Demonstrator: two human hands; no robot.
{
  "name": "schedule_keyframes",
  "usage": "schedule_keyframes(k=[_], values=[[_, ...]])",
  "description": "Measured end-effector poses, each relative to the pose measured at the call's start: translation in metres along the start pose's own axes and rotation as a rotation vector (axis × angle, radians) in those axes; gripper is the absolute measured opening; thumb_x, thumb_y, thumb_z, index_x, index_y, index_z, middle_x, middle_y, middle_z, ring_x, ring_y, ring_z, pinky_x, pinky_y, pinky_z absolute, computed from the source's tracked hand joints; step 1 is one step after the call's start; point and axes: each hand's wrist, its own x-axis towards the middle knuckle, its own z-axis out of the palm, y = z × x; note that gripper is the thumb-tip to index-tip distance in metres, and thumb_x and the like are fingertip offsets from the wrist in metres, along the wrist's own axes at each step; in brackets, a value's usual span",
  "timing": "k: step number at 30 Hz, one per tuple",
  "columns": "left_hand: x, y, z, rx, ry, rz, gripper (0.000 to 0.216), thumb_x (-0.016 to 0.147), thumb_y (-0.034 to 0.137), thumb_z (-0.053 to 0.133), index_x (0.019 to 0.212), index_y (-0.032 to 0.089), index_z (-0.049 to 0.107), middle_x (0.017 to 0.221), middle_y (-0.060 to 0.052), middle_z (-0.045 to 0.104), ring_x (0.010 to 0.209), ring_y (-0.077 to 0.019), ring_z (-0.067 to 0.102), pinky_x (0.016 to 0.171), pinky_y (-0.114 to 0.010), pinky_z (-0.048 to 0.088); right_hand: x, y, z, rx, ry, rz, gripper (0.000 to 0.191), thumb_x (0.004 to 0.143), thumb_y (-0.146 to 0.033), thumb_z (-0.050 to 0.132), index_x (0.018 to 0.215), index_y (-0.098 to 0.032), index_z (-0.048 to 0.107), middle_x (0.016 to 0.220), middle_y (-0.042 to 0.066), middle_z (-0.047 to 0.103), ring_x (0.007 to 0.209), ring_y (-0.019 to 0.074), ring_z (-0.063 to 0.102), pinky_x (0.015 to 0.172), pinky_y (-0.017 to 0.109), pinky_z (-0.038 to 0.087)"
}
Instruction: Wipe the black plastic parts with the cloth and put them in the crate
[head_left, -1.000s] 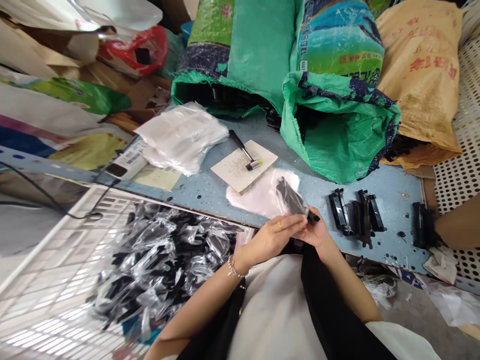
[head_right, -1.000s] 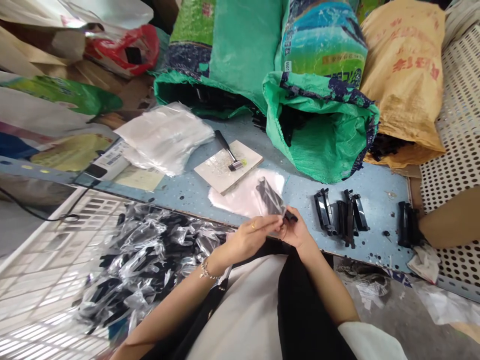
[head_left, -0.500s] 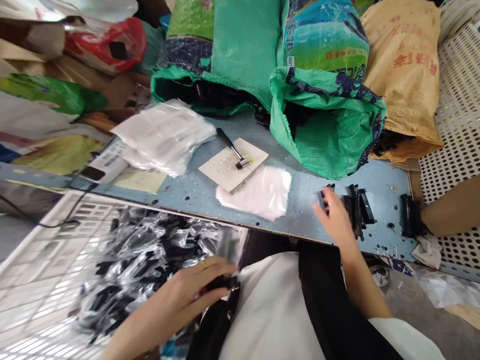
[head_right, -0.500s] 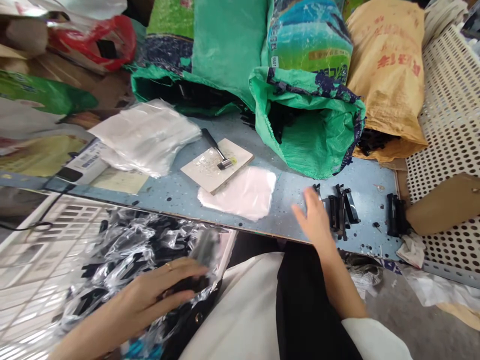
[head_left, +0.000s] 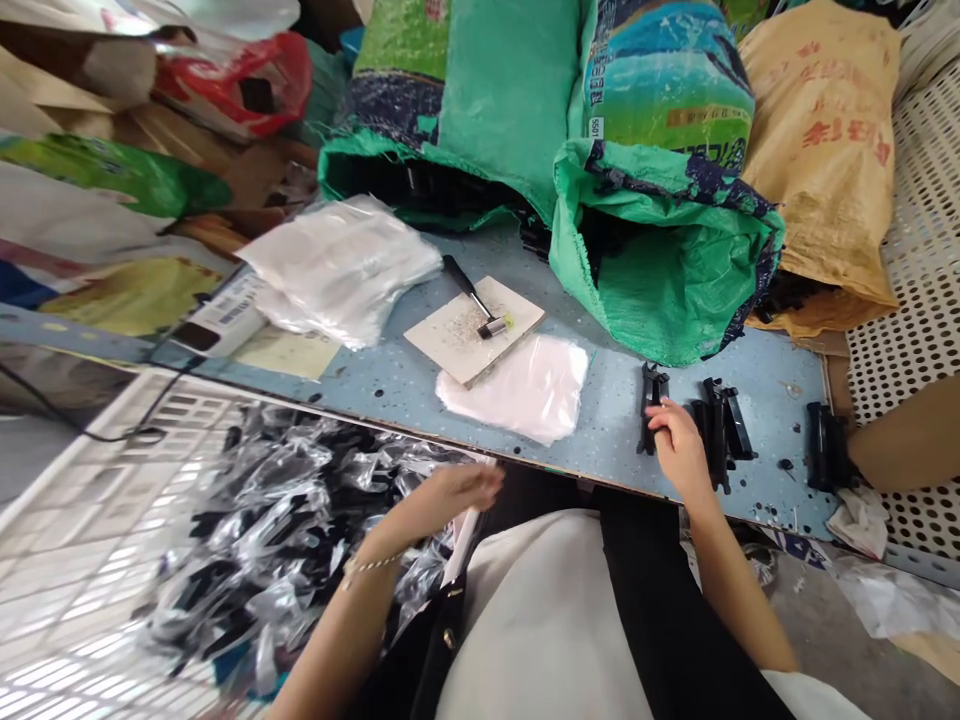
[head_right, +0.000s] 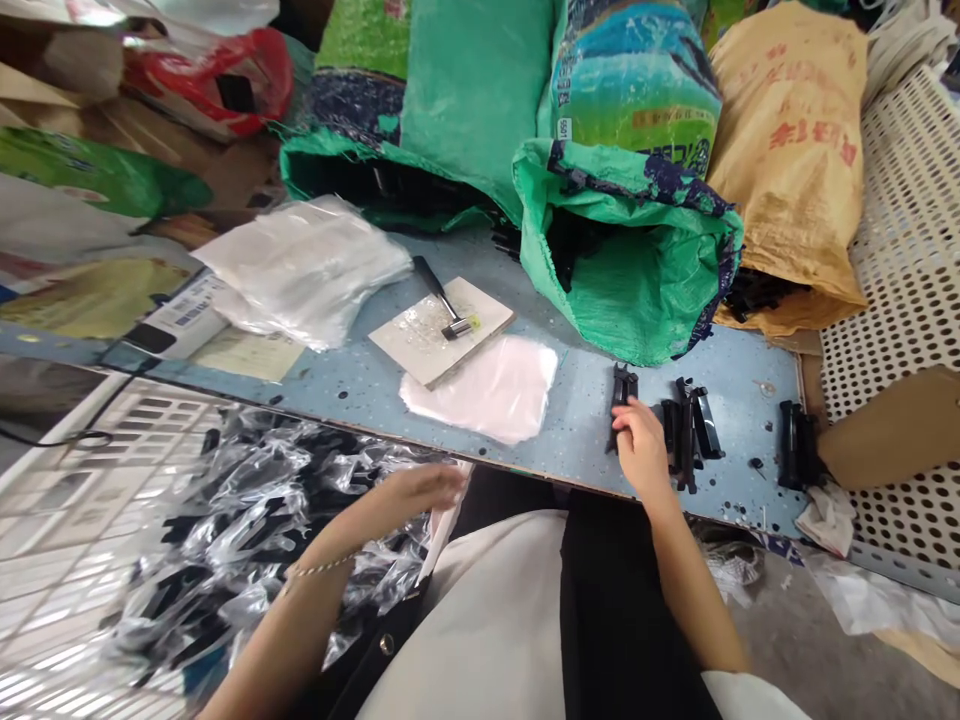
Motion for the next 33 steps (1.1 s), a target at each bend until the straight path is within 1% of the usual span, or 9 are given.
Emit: schedule_keyframes(k=[2, 5, 8, 11, 16, 19, 23, 29, 33], values=[[0.041, 0.045, 0.011, 0.007, 0.158, 0.223, 0.031, 0.095, 0.041, 0.055, 0.115, 0.021, 0.068, 0.103, -0.007, 0.074, 0.086, -0.0187, 0.072, 0.082, -0.034, 0.06, 0.0, -0.005, 0.009, -0.148, 0.103, 0.134, 0.037, 0.094, -0.037, 0.057, 0.123, -0.014, 0.061, 0.135, 0.025, 0.059, 0.132, 0.0403, 0.051, 0.105, 0.062, 0.044], [0.098, 0.094, 0.036, 0.32, 0.555, 0.432, 0.015, 0.09, 0.03, 0.066, 0.094, 0.016, 0.066, 0.127, -0.017, 0.063, 0.105, -0.0271, 0.067, 0.09, -0.043, 0.058, -0.004, -0.009, 0.014, -0.295, 0.064, 0.245, 0.071, 0.088, -0.047, 0.067, 0.143, -0.007, 0.049, 0.146, 0.033, 0.044, 0.13, 0.0483, 0.046, 0.101, 0.067, 0.043], [0.127, 0.102, 0.048, 0.584, 0.6, 0.444, 0.008, 0.09, 0.019, 0.062, 0.084, 0.015, 0.065, 0.124, -0.02, 0.064, 0.108, -0.0319, 0.064, 0.094, -0.049, 0.056, -0.013, 0.003, 0.003, -0.196, 0.02, 0.383, 0.071, 0.086, -0.045, 0.067, 0.143, -0.005, 0.05, 0.136, 0.032, 0.053, 0.126, 0.0472, 0.05, 0.103, 0.066, 0.042], [0.13, 0.089, 0.043, 0.547, 0.566, 0.442, 0.022, 0.095, 0.013, 0.05, 0.08, 0.015, 0.065, 0.121, -0.017, 0.066, 0.105, -0.0275, 0.066, 0.093, -0.044, 0.056, -0.015, 0.011, -0.009, 0.259, -0.036, 0.569, 0.061, 0.082, -0.049, 0.07, 0.13, -0.013, 0.062, 0.122, 0.021, 0.066, 0.115, 0.0394, 0.06, 0.097, 0.057, 0.051], [0.127, 0.079, 0.029, 0.32, 0.546, 0.425, 0.017, 0.086, 0.013, 0.059, 0.071, 0.017, 0.063, 0.109, -0.011, 0.067, 0.092, -0.02, 0.068, 0.083, -0.034, 0.057, -0.001, -0.021, 0.007, 1.537, -0.398, 0.779, 0.039, 0.091, -0.046, 0.06, 0.109, -0.013, 0.069, 0.118, 0.017, 0.073, 0.091, 0.0232, 0.072, 0.07, 0.032, 0.062], [0.123, 0.082, 0.023, 0.254, 0.623, 0.447, 0.012, 0.082, 0.012, 0.062, 0.072, 0.018, 0.062, 0.097, -0.007, 0.067, 0.083, -0.0173, 0.067, 0.076, -0.03, 0.057, 0.007, -0.041, 0.029, 1.82, -0.61, 0.958, 0.036, 0.097, -0.035, 0.051, 0.111, -0.007, 0.068, 0.107, 0.016, 0.076, 0.081, 0.0162, 0.073, 0.064, 0.022, 0.063], [0.112, 0.078, 0.012, 0.452, 0.722, 0.55, 0.017, 0.088, 0.008, 0.053, 0.09, 0.018, 0.067, 0.104, -0.01, 0.068, 0.093, -0.021, 0.066, 0.086, -0.035, 0.057, 0.007, -0.041, 0.043, 1.936, -0.693, 1.077, 0.044, 0.102, -0.037, 0.041, 0.117, -0.002, 0.064, 0.088, 0.013, 0.076, 0.067, 0.0117, 0.07, 0.057, 0.016, 0.06], [0.095, 0.08, 0.019, 0.747, 0.595, 0.586, 0.051, 0.091, 0.001, 0.037, 0.136, 0.011, 0.06, 0.14, -0.021, 0.06, 0.118, -0.0294, 0.064, 0.104, -0.047, 0.054, 0.008, -0.043, 0.043, 1.798, -0.818, 0.93, 0.048, 0.095, -0.048, 0.051, 0.116, -0.007, 0.064, 0.089, 0.011, 0.072, 0.068, 0.0113, 0.063, 0.05, 0.016, 0.056], [0.066, 0.089, 0.049, 0.707, 0.394, 0.845, 0.062, 0.094, 0.002, 0.035, 0.155, 0.016, 0.038, 0.152, -0.019, 0.052, 0.13, -0.0275, 0.06, 0.109, -0.045, 0.053, 0.014, -0.058, 0.053, 1.445, -0.627, 0.715, 0.056, 0.092, -0.065, 0.044, 0.104, -0.016, 0.067, 0.081, 0.007, 0.068, 0.065, 0.0141, 0.058, 0.048, 0.022, 0.055]])
